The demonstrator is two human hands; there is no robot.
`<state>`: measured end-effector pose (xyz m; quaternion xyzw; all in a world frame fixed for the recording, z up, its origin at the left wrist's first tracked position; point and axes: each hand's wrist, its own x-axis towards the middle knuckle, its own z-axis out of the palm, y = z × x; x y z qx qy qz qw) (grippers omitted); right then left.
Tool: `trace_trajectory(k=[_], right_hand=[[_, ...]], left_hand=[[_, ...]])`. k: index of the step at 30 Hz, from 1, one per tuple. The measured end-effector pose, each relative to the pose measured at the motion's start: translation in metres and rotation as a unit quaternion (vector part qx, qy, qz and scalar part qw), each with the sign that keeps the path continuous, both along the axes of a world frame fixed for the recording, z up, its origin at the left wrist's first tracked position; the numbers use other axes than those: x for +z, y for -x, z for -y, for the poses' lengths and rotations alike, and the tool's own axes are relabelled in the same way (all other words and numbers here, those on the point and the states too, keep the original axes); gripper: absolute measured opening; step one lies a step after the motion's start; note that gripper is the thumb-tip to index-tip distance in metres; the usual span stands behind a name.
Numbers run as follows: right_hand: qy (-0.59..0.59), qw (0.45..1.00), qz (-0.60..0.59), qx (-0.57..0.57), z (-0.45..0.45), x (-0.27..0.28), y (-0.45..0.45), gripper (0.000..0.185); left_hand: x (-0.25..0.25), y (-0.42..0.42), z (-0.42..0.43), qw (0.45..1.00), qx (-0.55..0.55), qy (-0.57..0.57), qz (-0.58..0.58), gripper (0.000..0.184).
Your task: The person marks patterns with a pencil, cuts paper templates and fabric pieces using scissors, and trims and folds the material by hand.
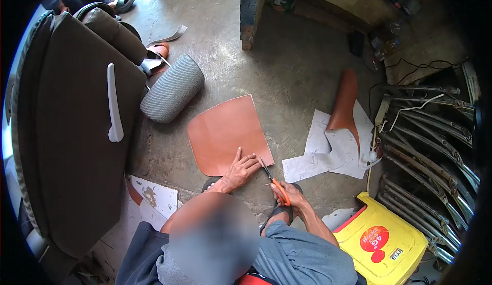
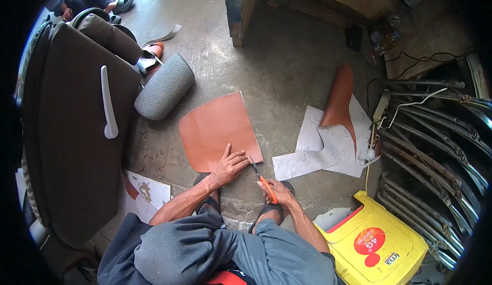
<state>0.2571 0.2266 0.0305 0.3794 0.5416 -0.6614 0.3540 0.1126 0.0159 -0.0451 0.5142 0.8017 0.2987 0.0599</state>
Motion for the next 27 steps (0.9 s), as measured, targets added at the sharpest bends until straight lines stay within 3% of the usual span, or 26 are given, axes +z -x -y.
trace_trajectory(k=[2, 15, 18, 20, 21, 25, 27], right_hand=[[-0.028, 0.999, -0.001, 0.041, -0.003, 0.0, 0.005, 0.04], [-0.032, 0.998, -0.028, 0.046, -0.007, 0.0, 0.002, 0.048], [-0.028, 0.998, -0.036, 0.03, -0.001, -0.001, 0.001, 0.049], [-0.024, 0.996, -0.032, -0.074, 0.011, -0.005, -0.002, 0.051], [-0.031, 0.996, -0.037, -0.073, 0.014, -0.006, -0.003, 0.045], [-0.076, 0.986, -0.042, -0.141, 0.034, -0.019, -0.002, 0.047], [-0.099, 0.987, -0.041, -0.124, 0.04, -0.015, 0.004, 0.048]], left_hand=[[0.002, 0.0, -0.001, 1.0, 0.002, 0.007, 0.003, 0.03], [0.004, -0.001, -0.003, 1.0, 0.015, 0.003, 0.009, 0.03], [0.008, -0.001, -0.008, 0.999, 0.027, -0.001, 0.023, 0.029], [0.01, -0.001, -0.018, 0.997, 0.058, -0.006, 0.047, 0.027], [0.01, -0.002, -0.022, 0.997, 0.059, -0.008, 0.048, 0.027], [0.01, -0.003, -0.033, 0.995, 0.085, -0.021, 0.038, 0.024], [0.01, -0.004, -0.035, 0.995, 0.09, -0.024, 0.038, 0.024]])
